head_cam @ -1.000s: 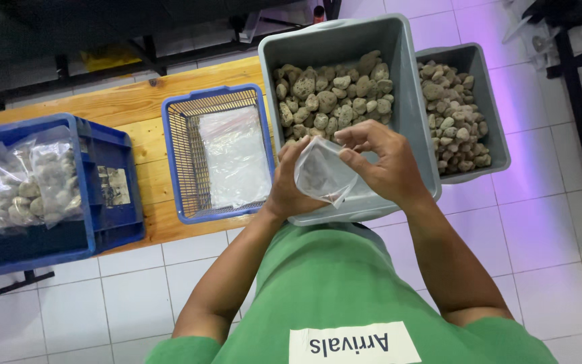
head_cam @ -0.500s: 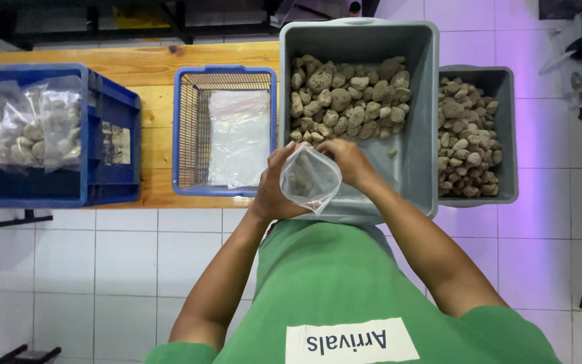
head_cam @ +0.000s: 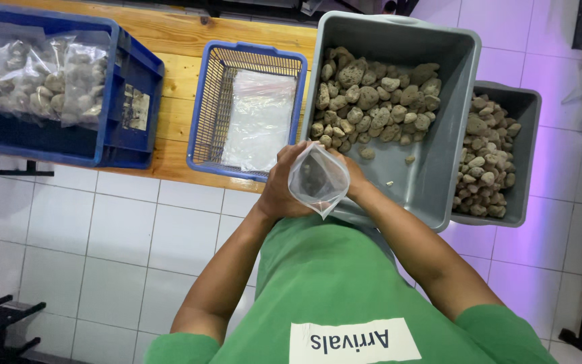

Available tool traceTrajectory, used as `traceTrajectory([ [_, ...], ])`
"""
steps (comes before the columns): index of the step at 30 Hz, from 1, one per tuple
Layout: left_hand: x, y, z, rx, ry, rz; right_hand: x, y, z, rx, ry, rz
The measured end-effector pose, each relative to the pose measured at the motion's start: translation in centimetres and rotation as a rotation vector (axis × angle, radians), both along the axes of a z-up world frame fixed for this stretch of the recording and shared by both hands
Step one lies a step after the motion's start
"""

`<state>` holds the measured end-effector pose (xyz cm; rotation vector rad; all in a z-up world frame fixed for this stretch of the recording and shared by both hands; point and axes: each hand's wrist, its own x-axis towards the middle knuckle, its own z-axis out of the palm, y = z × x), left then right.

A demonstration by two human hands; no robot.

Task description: The person fills small plastic bags with rocks from a bin by hand, seals the bags, and places them into a blue crate.

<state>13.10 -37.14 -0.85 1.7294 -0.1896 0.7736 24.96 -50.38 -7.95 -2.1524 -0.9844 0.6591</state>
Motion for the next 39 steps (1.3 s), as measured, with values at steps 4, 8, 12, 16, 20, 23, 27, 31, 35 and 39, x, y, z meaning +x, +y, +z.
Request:
traceTrajectory([
  [4, -0.2, 0.2, 0.2, 0.010, 0.005, 0.030, -0.4, -0.1, -0.1, 0.004, -0.017, 0.029],
  [8, -0.5, -0.3, 0.2, 0.019, 0.035, 0.069, -0.3, -0.3, -0.6, 0.008, -0.025, 0.063],
  [12, -0.9, -1.3, 1.0, 0.014, 0.074, 0.129, -0.2, -0.3, -1.1, 0.007, -0.028, 0.097],
  [16, -1.5, -2.1, 0.0, -0.012, 0.080, 0.155, -0.1, -0.6, -2.2, 0.000, -0.028, 0.132],
  [20, -2.0, -2.8, -0.2, 0.002, 0.031, 0.203, -0.4, -0.6, -3.0, -0.001, -0.030, 0.120],
  [23, -2.0, -2.3, 0.2, 0.007, -0.027, 0.162, -0.3, 0.3, -3.0, 0.002, -0.051, 0.068],
  [27, -2.9, -1.4, 0.2, 0.024, -0.076, 0.091, -2.5, -0.2, -3.5, -0.011, -0.062, -0.011],
  [31, -3.6, -0.3, -0.6, -0.007, -0.076, -0.016, -3.8, -0.1, -4.3, -0.023, -0.058, -0.088],
  [35, -3.4, 0.2, -0.4, -0.020, -0.110, -0.044, -3.1, -0.2, -4.8, -0.034, -0.078, -0.162],
  [39, -3.7, 0.4, 0.0, 0.013, -0.101, -0.057, -2.8, -0.5, -5.0, -0.018, -0.100, -0.206],
])
